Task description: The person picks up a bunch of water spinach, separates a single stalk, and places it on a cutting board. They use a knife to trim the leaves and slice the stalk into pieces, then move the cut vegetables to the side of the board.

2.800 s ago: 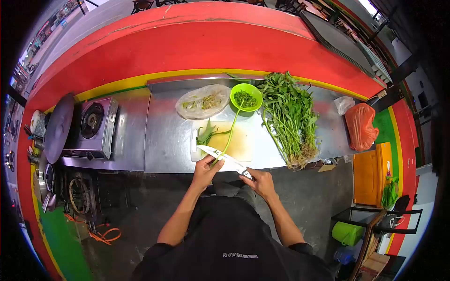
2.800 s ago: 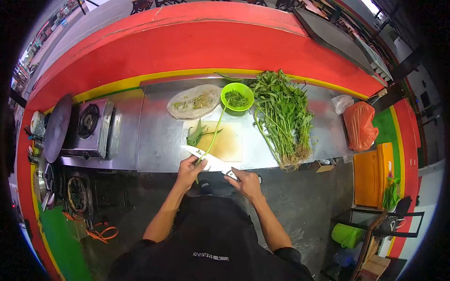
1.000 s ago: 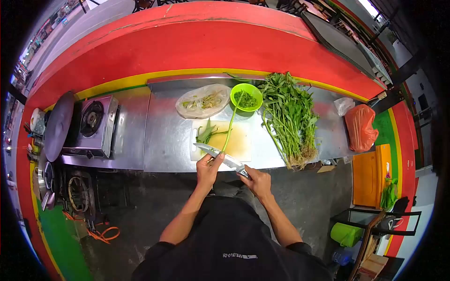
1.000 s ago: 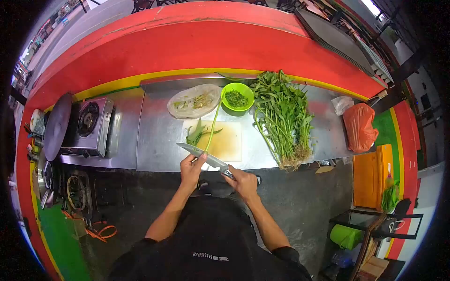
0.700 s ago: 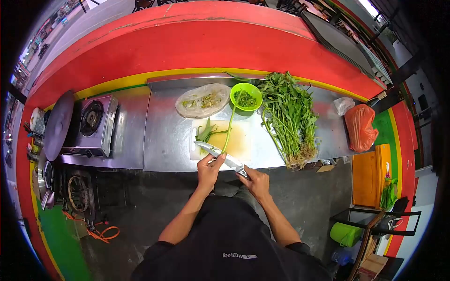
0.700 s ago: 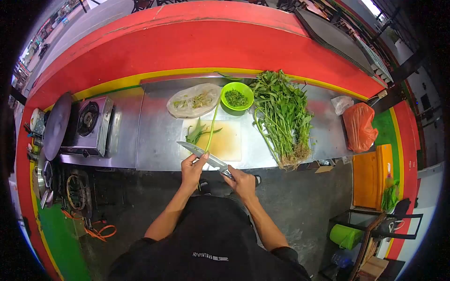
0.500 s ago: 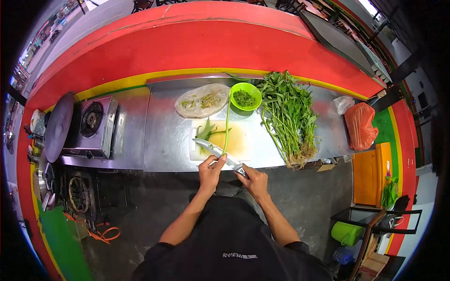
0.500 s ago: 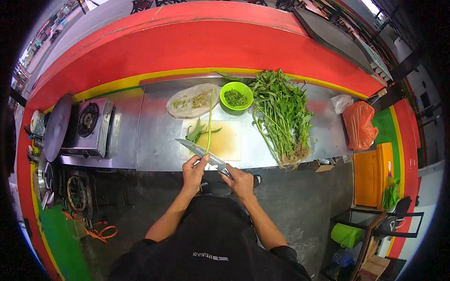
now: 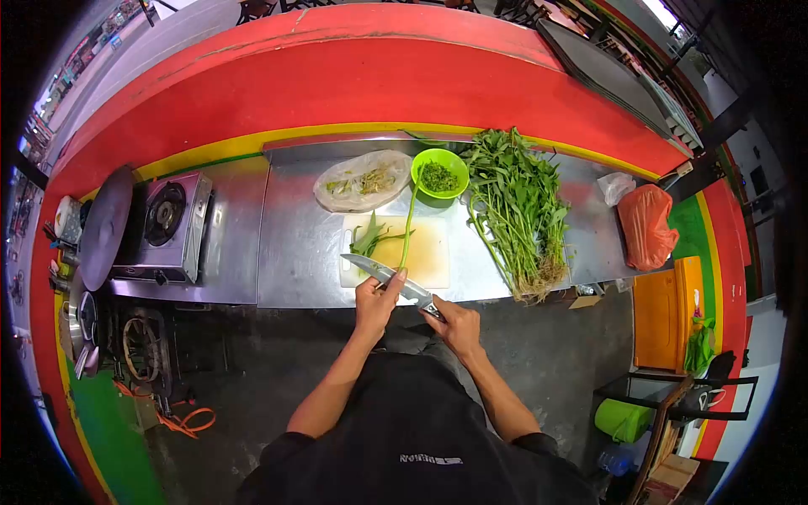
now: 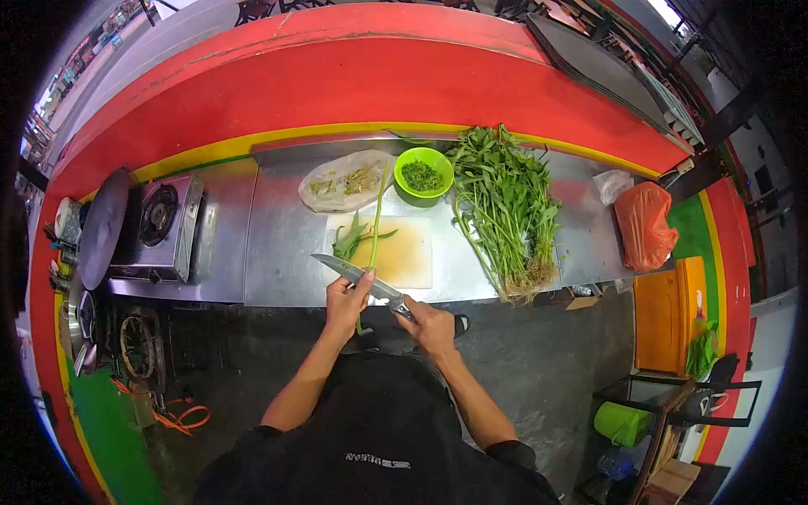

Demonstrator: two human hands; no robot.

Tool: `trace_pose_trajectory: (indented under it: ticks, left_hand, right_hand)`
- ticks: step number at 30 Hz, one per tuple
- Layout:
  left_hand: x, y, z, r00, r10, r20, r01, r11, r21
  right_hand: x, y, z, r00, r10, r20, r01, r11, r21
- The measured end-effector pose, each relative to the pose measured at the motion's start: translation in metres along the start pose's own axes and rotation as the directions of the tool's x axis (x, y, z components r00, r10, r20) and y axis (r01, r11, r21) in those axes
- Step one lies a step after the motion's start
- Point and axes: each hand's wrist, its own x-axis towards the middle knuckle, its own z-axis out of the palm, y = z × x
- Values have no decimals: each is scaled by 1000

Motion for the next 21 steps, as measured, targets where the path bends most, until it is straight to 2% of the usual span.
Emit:
trace_pose_trajectory:
  ticks: [6, 11, 18, 21]
  left_hand:
    - [-8, 5, 0, 998, 56, -35, -56, 998, 12]
    - [-8, 2, -7, 1000, -1, 14, 1, 998, 58]
    - [-10, 2, -8, 997, 36, 74, -42, 995, 87]
    - [-12, -1, -5, 996, 27, 80, -40, 985, 169]
  right_hand:
    - [-3, 6, -2, 1000, -4, -26, 4, 1000, 4]
    - [-2, 5, -10, 1000, -2, 8, 2, 1000, 1]
    - [-4, 7, -7, 1000, 19, 10, -19, 1000, 21]
    - [-1, 3, -7, 999, 44, 28, -45, 998, 32]
